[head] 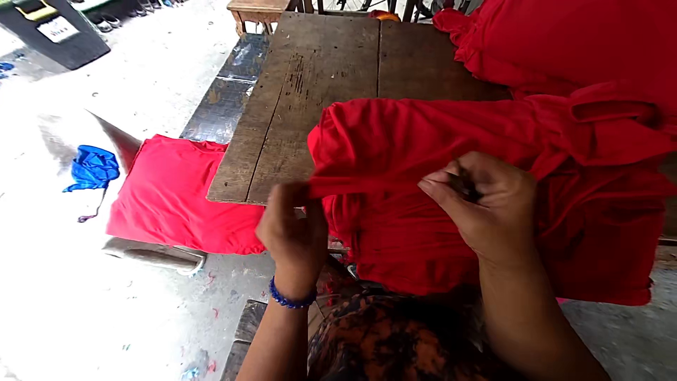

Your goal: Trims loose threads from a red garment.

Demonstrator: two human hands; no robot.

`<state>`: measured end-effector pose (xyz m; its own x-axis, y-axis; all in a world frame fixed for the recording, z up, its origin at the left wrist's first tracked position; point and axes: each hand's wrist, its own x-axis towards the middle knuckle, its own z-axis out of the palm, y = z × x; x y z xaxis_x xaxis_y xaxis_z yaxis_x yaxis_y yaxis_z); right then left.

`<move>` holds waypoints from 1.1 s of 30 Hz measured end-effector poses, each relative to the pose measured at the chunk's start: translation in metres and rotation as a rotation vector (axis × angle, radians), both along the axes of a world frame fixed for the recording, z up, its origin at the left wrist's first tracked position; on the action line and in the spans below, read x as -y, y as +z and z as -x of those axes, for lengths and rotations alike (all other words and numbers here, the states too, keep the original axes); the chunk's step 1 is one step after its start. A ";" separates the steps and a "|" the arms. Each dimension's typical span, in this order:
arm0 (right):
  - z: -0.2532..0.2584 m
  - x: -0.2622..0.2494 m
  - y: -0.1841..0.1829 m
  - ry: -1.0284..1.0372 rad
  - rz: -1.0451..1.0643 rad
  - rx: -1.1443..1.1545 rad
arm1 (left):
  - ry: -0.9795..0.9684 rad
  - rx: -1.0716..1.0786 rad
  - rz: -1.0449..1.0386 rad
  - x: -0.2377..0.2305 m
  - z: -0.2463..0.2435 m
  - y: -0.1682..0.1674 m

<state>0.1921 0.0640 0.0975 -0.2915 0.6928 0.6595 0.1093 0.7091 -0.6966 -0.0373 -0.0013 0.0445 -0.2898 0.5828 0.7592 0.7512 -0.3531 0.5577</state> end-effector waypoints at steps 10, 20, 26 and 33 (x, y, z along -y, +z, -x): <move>0.010 -0.006 0.041 0.530 0.450 -0.019 | -0.617 0.119 -0.238 -0.060 -0.016 0.087; -0.042 -0.049 0.018 -0.142 0.370 -0.640 | -0.480 0.111 0.241 -0.010 -0.003 0.019; -0.005 0.006 0.018 0.109 -0.136 0.116 | -0.397 0.106 0.311 0.009 -0.013 -0.011; 0.033 0.022 -0.008 -0.086 -0.267 0.416 | -0.417 0.108 -0.013 0.012 -0.008 0.009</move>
<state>0.1589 0.0417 0.0891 -0.5170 0.5489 0.6568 0.4052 0.8329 -0.3771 -0.0291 -0.0136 0.0536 -0.1100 0.6576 0.7453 0.4799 -0.6215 0.6192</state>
